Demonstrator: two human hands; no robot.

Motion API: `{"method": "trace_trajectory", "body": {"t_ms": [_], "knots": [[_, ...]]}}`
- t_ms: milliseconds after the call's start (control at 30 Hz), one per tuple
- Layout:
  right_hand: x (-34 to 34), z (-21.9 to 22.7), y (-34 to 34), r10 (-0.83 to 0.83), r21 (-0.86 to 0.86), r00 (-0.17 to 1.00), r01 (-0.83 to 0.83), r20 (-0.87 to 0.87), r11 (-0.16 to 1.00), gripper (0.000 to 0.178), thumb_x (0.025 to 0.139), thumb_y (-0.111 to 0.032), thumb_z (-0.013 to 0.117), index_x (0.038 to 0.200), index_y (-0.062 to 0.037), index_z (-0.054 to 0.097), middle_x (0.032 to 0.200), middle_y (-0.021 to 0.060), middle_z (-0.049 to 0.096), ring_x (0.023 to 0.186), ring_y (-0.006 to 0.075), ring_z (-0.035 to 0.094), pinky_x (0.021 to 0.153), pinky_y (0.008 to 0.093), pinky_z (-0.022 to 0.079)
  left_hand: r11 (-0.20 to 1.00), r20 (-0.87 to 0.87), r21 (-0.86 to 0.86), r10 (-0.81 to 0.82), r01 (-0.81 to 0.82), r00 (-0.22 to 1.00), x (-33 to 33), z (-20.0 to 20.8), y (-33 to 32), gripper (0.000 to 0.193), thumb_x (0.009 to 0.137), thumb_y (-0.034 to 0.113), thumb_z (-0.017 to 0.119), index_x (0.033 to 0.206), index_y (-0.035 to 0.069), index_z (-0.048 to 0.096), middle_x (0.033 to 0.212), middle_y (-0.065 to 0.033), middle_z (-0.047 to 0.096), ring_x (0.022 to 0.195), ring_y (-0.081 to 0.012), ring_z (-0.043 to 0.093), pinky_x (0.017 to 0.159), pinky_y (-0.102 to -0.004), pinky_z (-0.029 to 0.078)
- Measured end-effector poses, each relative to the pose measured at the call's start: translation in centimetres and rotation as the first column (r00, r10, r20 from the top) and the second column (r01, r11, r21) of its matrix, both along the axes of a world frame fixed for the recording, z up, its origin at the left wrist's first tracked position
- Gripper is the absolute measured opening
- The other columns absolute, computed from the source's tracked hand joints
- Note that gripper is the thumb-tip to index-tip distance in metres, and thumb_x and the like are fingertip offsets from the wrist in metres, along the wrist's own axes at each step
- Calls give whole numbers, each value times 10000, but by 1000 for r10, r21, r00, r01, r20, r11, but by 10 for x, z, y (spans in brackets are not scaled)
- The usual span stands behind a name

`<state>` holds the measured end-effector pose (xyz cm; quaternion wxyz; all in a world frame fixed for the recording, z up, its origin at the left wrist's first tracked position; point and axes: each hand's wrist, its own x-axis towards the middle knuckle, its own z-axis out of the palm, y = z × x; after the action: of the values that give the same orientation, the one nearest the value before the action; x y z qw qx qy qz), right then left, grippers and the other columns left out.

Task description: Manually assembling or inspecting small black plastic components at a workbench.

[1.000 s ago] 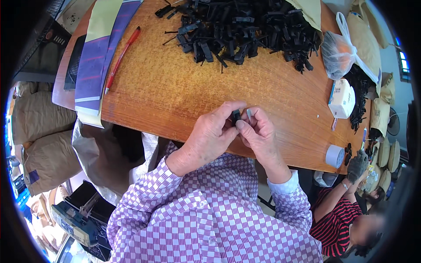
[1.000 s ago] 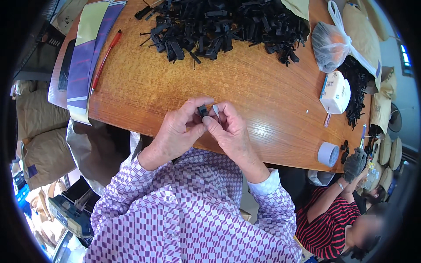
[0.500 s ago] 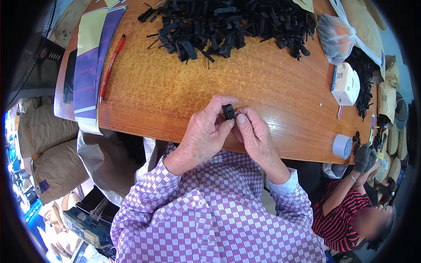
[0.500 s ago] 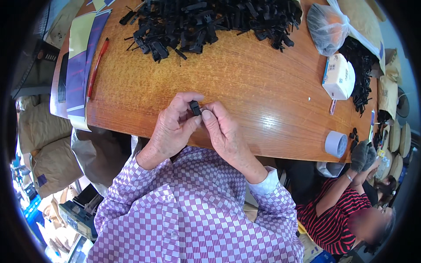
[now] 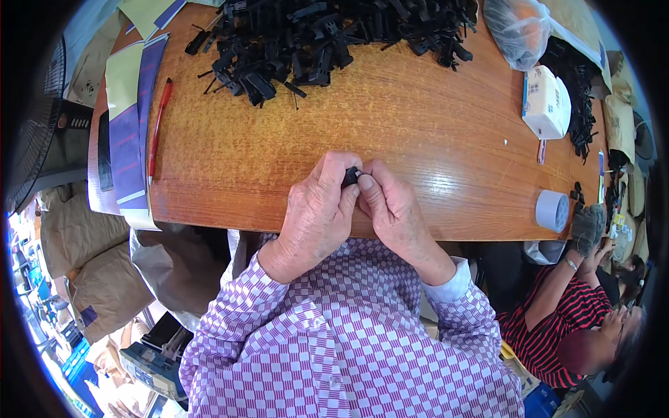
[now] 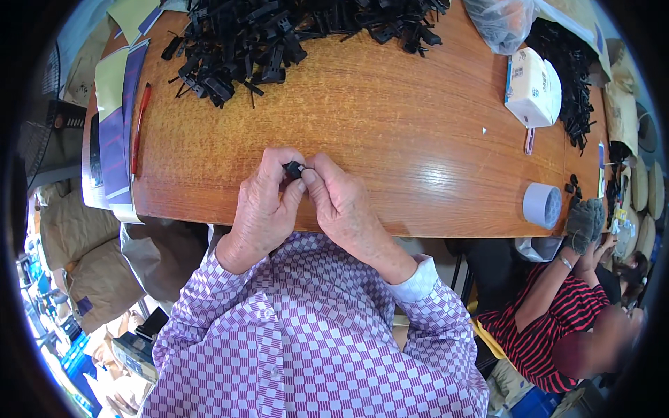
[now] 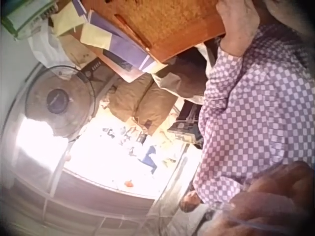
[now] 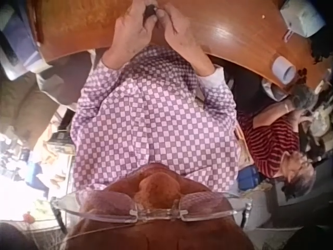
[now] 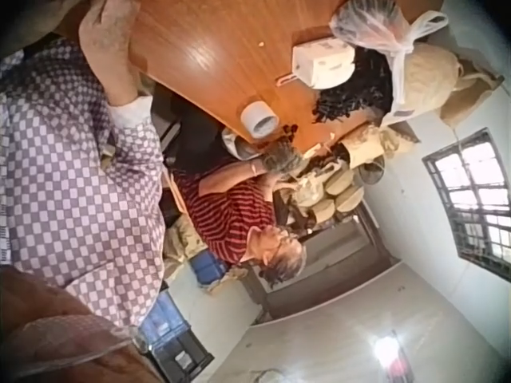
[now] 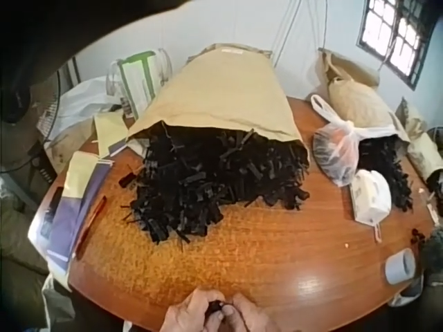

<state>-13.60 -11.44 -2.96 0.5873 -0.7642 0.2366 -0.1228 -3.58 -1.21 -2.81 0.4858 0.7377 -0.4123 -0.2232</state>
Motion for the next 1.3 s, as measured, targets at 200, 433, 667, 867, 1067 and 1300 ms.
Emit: {"method": "trace_trajectory", "body": {"t_ms": [200,433,667,867,1067,1300], "knots": [[2,-6,1,-51,62,987,42,154,997,166,973,-173,484,1020,-19,519,737,60,547,561,126,485,512,266,391,978,-198,-197,31,-70,980,5,-3,0,285,835,-41,575,1071,64,455,888,-92,564,732,-230,598,632,-321,488],[6,2,1,-67,493,987,-13,144,870,181,967,-176,503,1056,-20,532,763,61,600,460,44,413,420,157,320,904,-949,-280,-210,-323,235,30,12,24,307,959,143,473,1256,66,456,951,-89,595,704,-124,553,605,-205,433],[18,12,1,-53,538,993,-13,108,843,162,932,-172,569,1019,-36,547,749,32,591,529,38,469,424,153,334,961,-919,-234,-171,-144,354,29,2,36,342,975,173,445,1302,70,454,903,-64,590,695,-114,550,570,-191,417],[16,14,-9,86,667,992,-127,94,734,242,916,-180,597,1097,-28,546,789,4,576,577,36,478,455,153,331,961,-895,-274,-268,35,357,27,4,36,339,980,179,441,1298,64,454,890,-54,589,667,-93,541,559,-186,412],[4,0,-12,83,577,988,-142,127,804,219,915,-162,599,1065,-3,574,825,-24,550,671,38,480,585,168,392,976,-835,-176,-217,128,505,20,12,30,369,971,116,453,1336,70,424,1021,-78,582,807,-100,580,672,-214,495],[-3,1,-8,-85,467,992,32,94,884,283,948,-214,551,1143,-9,543,762,-39,515,635,21,465,539,168,381,971,-415,-79,-238,226,878,8,16,12,411,913,4,492,1316,35,414,1033,-159,600,862,-206,634,756,-301,521]]}}
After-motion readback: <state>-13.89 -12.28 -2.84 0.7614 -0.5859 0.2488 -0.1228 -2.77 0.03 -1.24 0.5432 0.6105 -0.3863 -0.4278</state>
